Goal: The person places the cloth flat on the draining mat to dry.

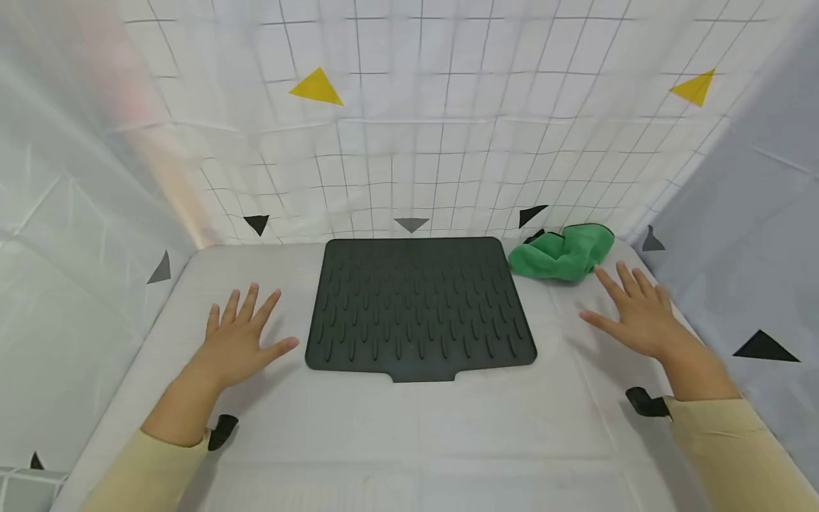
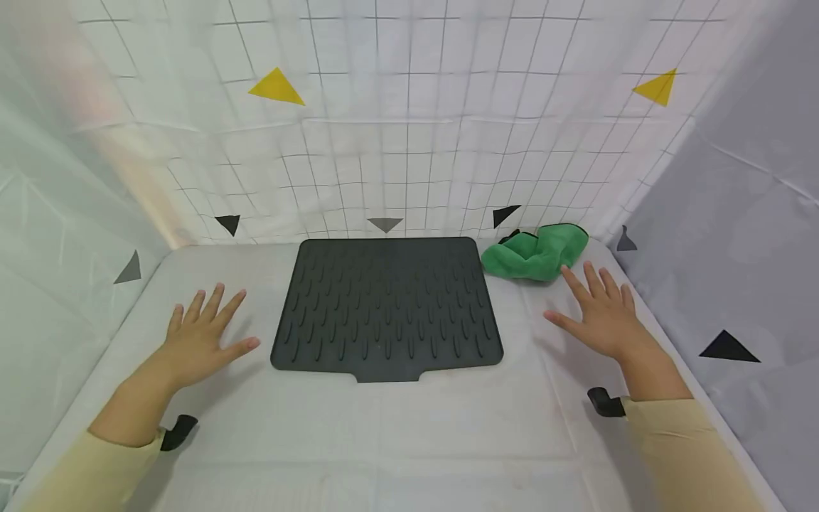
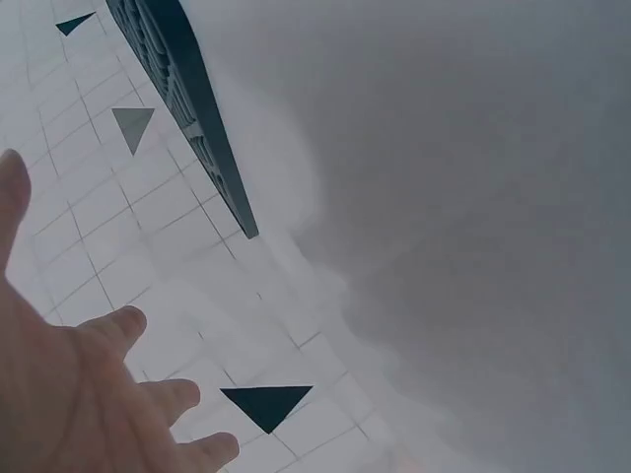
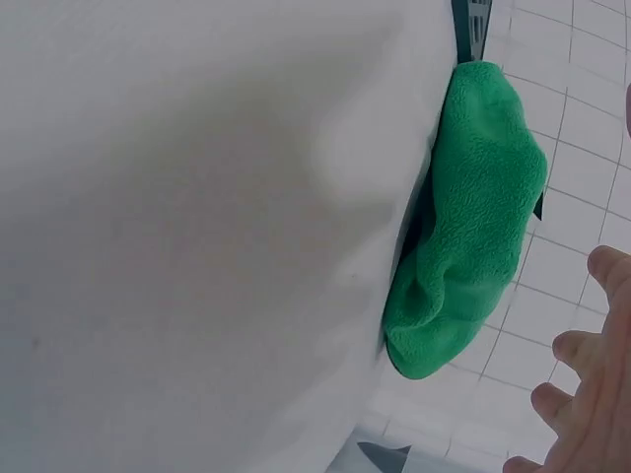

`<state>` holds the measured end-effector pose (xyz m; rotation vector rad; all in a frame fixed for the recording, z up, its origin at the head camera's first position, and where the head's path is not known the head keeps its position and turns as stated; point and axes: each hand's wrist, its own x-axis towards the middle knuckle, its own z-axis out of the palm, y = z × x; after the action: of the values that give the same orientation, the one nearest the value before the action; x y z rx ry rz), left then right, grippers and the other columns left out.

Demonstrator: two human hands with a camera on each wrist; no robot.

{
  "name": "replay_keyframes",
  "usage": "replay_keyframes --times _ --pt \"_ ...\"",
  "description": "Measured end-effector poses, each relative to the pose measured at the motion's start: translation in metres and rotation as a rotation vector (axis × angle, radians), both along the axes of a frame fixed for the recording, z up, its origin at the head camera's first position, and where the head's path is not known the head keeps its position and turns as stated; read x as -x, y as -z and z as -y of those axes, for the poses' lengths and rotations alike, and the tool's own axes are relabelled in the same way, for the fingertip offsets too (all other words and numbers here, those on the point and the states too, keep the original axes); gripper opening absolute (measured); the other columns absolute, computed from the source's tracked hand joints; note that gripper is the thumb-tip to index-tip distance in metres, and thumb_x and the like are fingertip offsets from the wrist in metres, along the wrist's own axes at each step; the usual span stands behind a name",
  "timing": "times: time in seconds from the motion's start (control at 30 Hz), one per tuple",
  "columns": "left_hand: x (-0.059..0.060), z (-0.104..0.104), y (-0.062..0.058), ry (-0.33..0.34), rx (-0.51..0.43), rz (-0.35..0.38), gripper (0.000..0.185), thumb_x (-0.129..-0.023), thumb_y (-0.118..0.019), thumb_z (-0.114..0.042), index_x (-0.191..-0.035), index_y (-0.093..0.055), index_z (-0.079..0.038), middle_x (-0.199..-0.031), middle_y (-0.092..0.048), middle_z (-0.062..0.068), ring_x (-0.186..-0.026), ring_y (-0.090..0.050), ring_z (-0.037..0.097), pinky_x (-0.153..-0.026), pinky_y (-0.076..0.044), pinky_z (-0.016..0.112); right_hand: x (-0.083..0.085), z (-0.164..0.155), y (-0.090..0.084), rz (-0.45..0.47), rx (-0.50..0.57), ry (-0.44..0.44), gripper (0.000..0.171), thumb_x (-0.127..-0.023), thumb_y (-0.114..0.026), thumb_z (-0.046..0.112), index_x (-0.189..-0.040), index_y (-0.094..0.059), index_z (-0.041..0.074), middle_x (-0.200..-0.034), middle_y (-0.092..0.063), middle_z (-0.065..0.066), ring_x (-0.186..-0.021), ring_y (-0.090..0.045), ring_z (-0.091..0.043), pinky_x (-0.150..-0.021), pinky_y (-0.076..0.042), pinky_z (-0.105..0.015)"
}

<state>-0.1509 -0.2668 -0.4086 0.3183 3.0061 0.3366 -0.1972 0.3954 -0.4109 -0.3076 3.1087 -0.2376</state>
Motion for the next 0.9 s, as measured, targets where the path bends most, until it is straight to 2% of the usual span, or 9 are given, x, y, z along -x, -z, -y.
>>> replay_keyframes --times 0.17,0.33,0.53,0.9 --pt "0.000 -0.008 -0.001 0.005 -0.011 0.007 0.097 -0.092 -0.044 -0.075 -0.163 -0.010 -0.019 -0.165 0.003 0.024 -0.148 0.007 0.052 -0.111 0.010 0.071 0.005 0.006 -0.001 -0.017 0.013 -0.009 0.097 -0.095 -0.053 0.064 -0.162 0.001 0.019 -0.163 0.010 -0.027 -0.147 0.009 -0.053 -0.105 0.004 -0.079" --pt "0.002 -0.014 0.002 0.021 -0.036 0.026 0.098 -0.092 -0.047 -0.075 -0.163 -0.010 -0.018 -0.165 0.003 0.024 -0.148 0.006 0.053 -0.111 0.008 0.072 0.010 0.011 -0.004 -0.026 0.014 -0.005 0.097 -0.096 -0.052 0.064 -0.162 0.001 0.017 -0.163 0.008 -0.029 -0.147 0.007 -0.054 -0.106 0.002 -0.079" --pt "0.005 -0.020 0.006 0.042 -0.065 0.043 0.099 -0.090 -0.053 -0.073 -0.162 -0.018 -0.015 -0.164 -0.006 0.026 -0.147 -0.002 0.055 -0.111 0.002 0.073 0.014 0.018 -0.009 -0.016 0.040 -0.002 0.097 -0.096 -0.053 0.063 -0.162 -0.001 0.016 -0.162 0.007 -0.030 -0.146 0.006 -0.056 -0.106 0.002 -0.079" --pt "0.011 -0.027 0.011 0.068 -0.087 0.160 0.102 -0.087 -0.058 -0.073 -0.161 -0.020 -0.012 -0.163 -0.009 0.029 -0.146 -0.005 0.056 -0.110 -0.002 0.075 0.018 0.018 -0.005 -0.015 0.072 -0.005 0.093 -0.098 -0.051 0.060 -0.162 0.000 0.014 -0.161 0.005 -0.033 -0.144 0.004 -0.059 -0.104 -0.003 -0.081"
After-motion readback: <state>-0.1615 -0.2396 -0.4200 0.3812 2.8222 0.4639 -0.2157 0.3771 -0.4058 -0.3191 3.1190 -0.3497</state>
